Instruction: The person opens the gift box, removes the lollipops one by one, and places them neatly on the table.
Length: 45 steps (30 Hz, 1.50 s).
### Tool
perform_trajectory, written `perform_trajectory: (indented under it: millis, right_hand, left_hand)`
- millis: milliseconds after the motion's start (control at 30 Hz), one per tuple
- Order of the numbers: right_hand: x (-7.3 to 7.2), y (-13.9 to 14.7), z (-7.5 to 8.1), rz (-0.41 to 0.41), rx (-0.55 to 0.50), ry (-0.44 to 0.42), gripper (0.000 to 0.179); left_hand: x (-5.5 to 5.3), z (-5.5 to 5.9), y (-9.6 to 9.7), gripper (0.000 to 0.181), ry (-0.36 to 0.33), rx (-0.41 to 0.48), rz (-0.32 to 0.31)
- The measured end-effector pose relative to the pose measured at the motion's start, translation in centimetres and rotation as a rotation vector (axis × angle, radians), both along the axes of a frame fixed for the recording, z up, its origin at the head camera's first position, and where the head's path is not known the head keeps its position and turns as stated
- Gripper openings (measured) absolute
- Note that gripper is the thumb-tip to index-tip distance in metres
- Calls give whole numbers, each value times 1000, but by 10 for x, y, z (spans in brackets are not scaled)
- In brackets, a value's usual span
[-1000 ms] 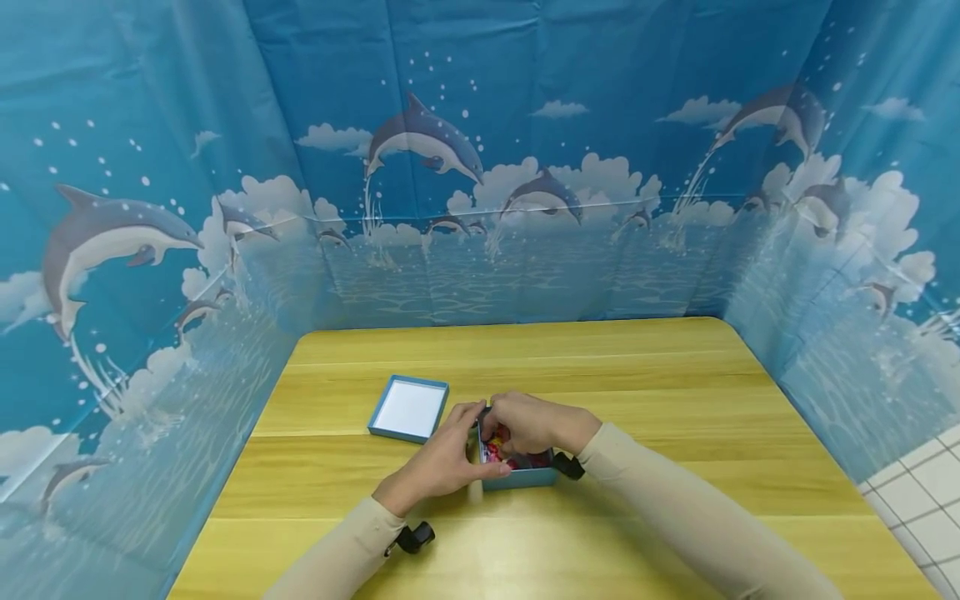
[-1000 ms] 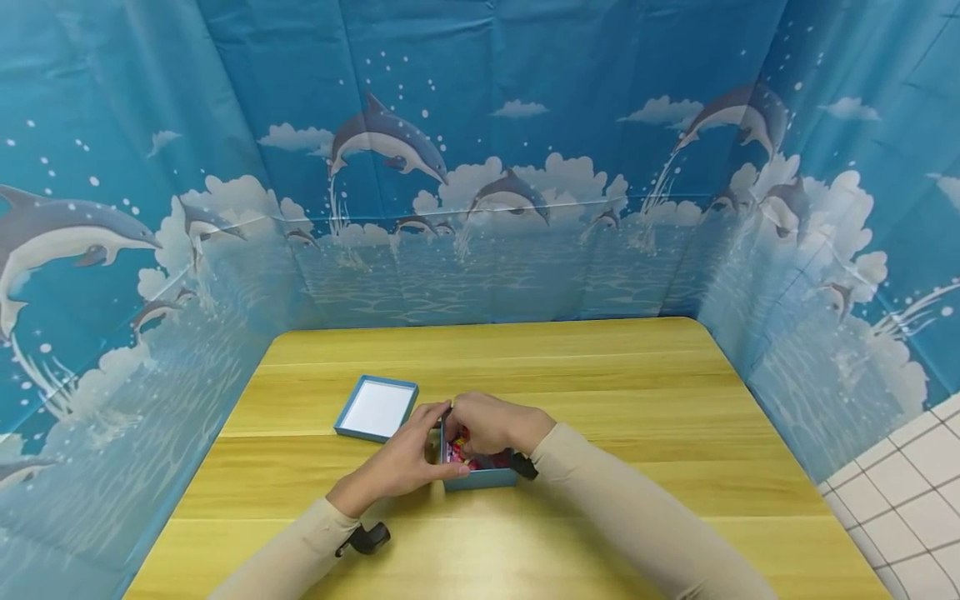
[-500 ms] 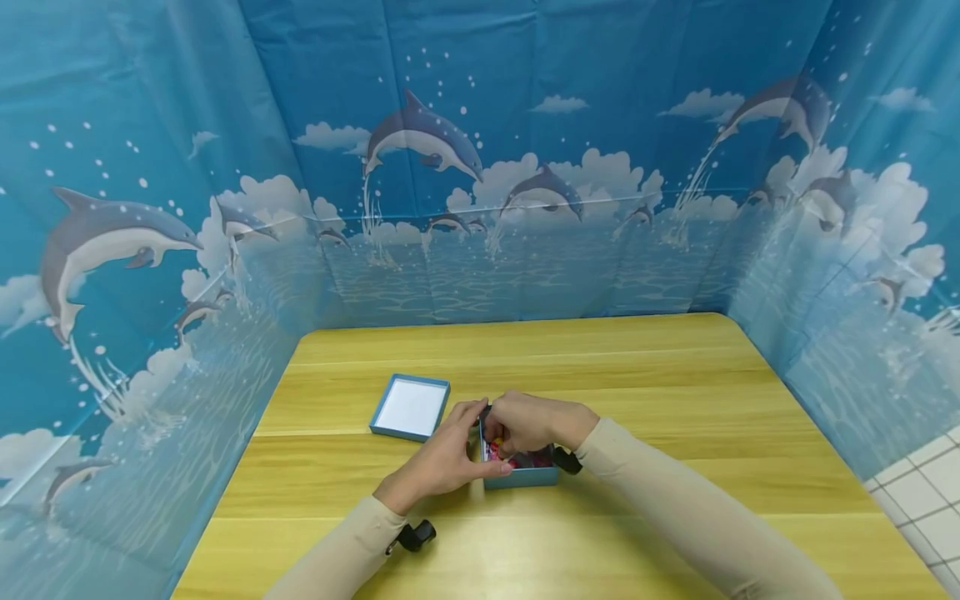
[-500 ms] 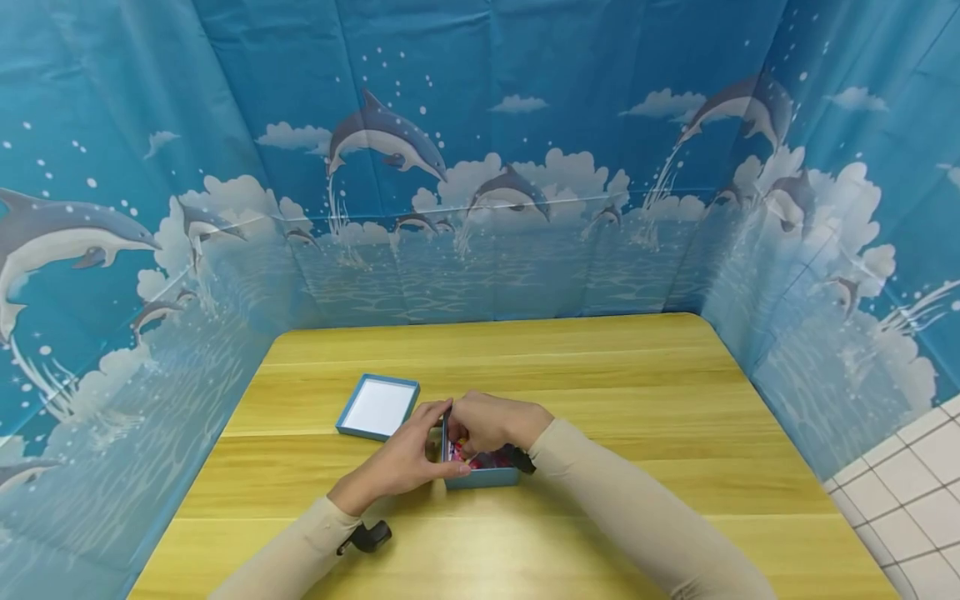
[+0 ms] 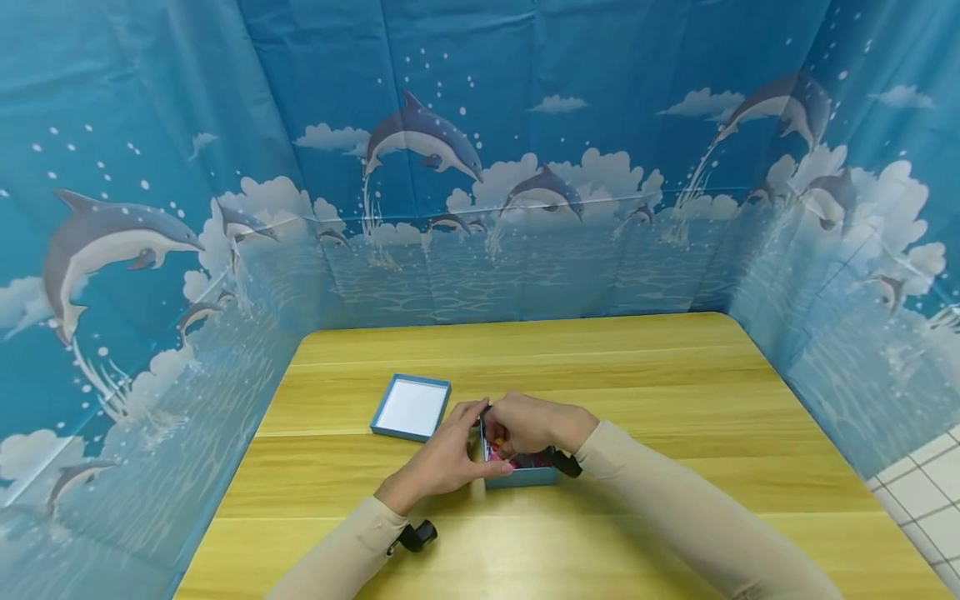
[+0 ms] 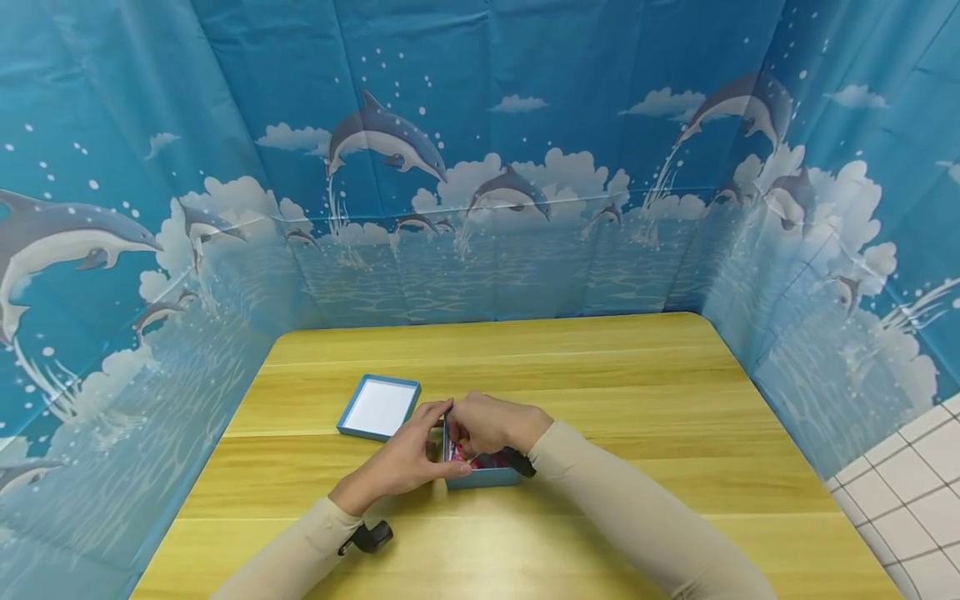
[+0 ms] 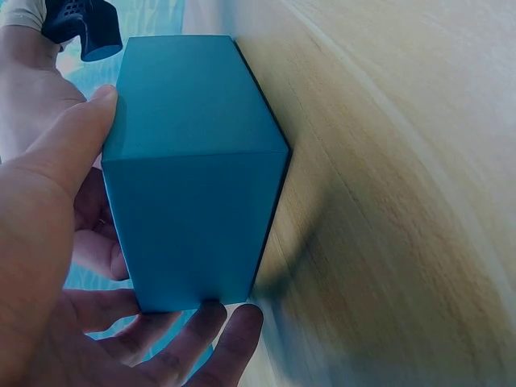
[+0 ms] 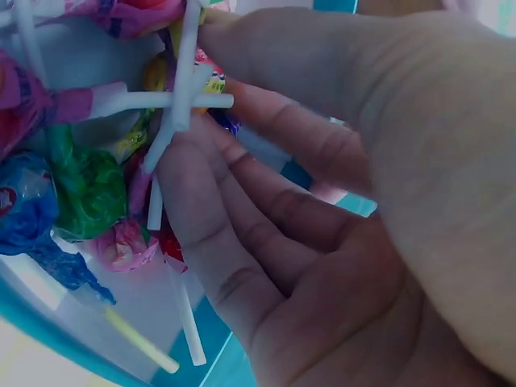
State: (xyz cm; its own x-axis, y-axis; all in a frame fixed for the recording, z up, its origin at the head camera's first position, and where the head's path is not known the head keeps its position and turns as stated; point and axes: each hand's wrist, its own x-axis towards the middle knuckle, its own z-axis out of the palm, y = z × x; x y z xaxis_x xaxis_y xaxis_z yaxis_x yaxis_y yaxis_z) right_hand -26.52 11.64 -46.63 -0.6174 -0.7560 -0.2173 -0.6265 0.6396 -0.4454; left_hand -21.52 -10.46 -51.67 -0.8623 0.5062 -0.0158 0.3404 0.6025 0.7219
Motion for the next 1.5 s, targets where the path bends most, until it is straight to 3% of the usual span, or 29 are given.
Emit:
perform_trajectory:
  millis: [400, 867, 1133, 1500]
  right_hand:
    - [2, 1, 1, 35, 2, 28, 5]
    - [-2, 13, -4, 11, -84, -5, 16]
    - [-2, 21, 1, 15, -185, -60, 14]
    - [-4, 33, 4, -8, -316, -50, 14]
  left_hand:
    - [0, 0, 1, 112, -7, 17, 9]
    - [1, -1, 1, 113, -20, 31, 15]
    - [1, -2, 1, 108, 0, 35, 10]
    - [1, -3, 2, 103, -4, 52, 14]
